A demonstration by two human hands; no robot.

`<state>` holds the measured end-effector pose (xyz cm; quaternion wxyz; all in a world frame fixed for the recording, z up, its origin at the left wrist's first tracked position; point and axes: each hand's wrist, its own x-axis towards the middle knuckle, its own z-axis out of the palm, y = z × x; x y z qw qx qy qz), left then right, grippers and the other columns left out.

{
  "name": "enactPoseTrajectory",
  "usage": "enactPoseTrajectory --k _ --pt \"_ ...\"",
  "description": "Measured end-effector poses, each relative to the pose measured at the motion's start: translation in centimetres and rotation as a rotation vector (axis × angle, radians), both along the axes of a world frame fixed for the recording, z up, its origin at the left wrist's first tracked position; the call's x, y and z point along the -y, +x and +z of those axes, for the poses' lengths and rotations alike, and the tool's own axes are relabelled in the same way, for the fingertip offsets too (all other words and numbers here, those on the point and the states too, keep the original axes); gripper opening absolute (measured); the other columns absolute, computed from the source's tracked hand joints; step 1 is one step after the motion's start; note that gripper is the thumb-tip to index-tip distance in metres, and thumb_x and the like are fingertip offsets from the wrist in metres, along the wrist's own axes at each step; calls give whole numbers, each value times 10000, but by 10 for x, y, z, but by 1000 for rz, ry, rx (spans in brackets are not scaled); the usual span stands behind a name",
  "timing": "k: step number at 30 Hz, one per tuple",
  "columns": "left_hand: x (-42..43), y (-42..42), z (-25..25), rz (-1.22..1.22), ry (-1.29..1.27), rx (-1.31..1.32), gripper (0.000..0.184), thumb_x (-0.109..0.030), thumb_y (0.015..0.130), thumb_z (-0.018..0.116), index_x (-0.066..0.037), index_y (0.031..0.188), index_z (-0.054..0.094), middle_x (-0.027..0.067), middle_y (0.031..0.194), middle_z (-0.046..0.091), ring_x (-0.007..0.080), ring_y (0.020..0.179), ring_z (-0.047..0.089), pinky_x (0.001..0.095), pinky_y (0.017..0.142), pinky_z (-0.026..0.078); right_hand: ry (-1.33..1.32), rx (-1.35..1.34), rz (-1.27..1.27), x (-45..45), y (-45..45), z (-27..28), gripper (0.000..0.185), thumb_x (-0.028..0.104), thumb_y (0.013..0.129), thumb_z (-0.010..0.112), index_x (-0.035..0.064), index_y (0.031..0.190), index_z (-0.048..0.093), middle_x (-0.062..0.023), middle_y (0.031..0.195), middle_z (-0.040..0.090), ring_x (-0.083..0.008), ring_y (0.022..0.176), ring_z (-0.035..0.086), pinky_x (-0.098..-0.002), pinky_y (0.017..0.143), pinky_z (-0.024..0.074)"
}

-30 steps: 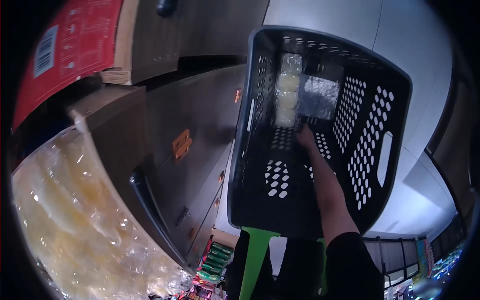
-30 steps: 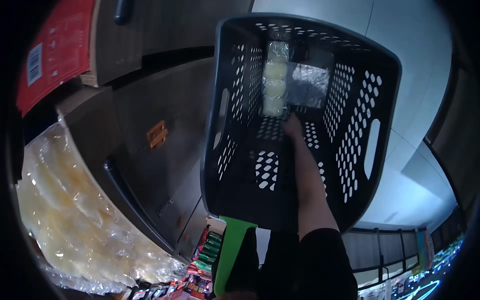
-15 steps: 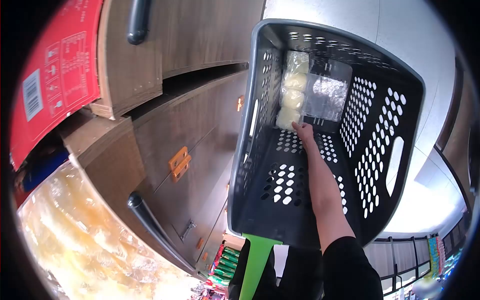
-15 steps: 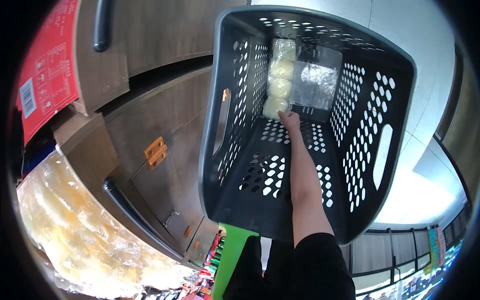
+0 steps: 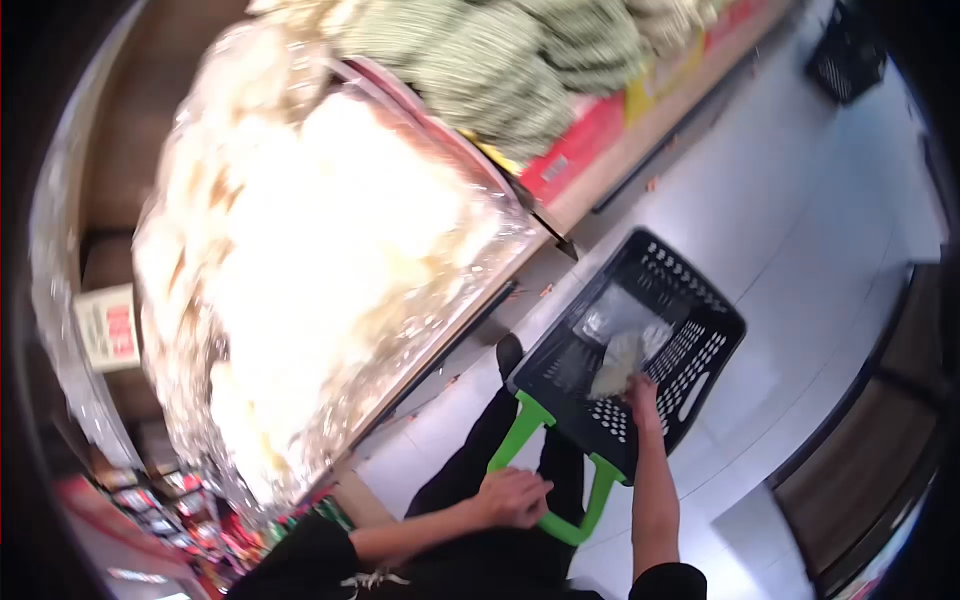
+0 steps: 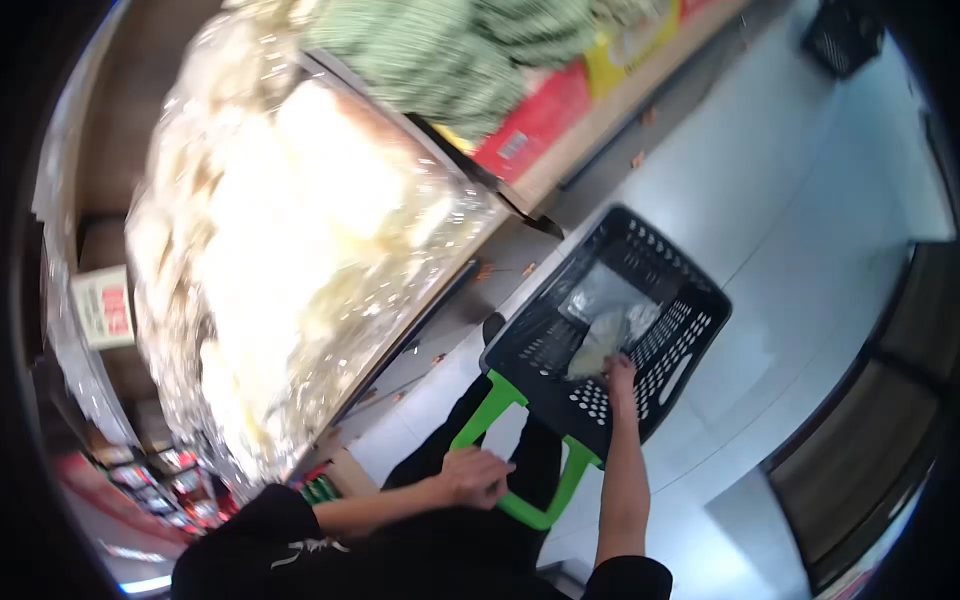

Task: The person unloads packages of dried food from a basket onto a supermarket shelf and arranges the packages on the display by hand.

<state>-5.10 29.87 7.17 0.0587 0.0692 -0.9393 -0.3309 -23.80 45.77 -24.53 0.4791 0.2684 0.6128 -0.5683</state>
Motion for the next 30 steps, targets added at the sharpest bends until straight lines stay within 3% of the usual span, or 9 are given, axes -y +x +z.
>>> enactPoseTrajectory --k 6,11,13,15,19,22,24,26,30 --pt "3 -11 -16 -45 17 102 57 -141 683 638 -93 709 622 58 652 582 229 612 620 346 566 501 3 -98 246 -52 -7 151 159 117 806 535 29 922 599 -113 899 609 -230 843 620 -416 784 563" --pt "-2 -26 -36 53 174 350 266 -305 775 612 -56 861 642 119 787 655 304 738 653 431 665 513 90 -263 284 -60 8 271 116 125 800 553 45 872 597 -63 874 615 -175 786 594 -353 723 529" --pt "-4 -49 -60 415 447 487 471 -465 817 621 -56 1049 613 118 822 665 269 786 665 402 688 518 21 -344 266 -40 16 344 87 113 804 558 50 854 593 -52 871 612 -156 798 584 -335 738 512" --pt "11 -77 -51 536 987 710 710 -635 851 537 -39 1237 512 130 1030 653 242 880 652 392 768 504 -49 -412 227 -36 18 390 59 101 809 563 56 837 590 -42 868 610 -137 810 575 -317 753 495" --pt "45 -110 31 490 1905 686 941 -794 797 426 -47 1367 391 125 1287 511 245 1076 558 387 935 441 -301 -669 228 -19 30 492 87 65 816 590 0 874 598 -38 928 593 -97 818 525 -214 780 385" --pt "84 -124 118 80 2242 193 724 -650 914 401 -59 1329 459 69 1233 581 195 1093 576 356 944 442 -449 -869 301 -7 34 548 85 30 814 590 -25 877 572 -50 989 576 -74 799 493 -186 741 349" --pt "116 -139 148 68 2153 -85 638 -575 943 428 -56 1311 474 63 1264 577 191 1133 568 367 972 435 -566 -971 403 4 30 554 84 9 814 585 -35 881 561 -60 1018 568 -66 794 485 -181 723 343" --pt "151 -143 186 217 1985 -128 532 -474 948 504 -50 1270 505 73 1232 592 208 1128 575 368 960 456 -521 -882 374 21 22 549 56 -4 835 574 8 818 522 -58 951 583 -63 771 478 -193 701 348" --pt "248 -180 171 626 1677 -415 424 -268 922 619 -11 1236 498 119 1175 602 216 1034 614 352 887 507 -549 -772 79 101 -7 505 198 27 863 595 87 745 448 11 779 532 -50 698 440 -201 662 357"
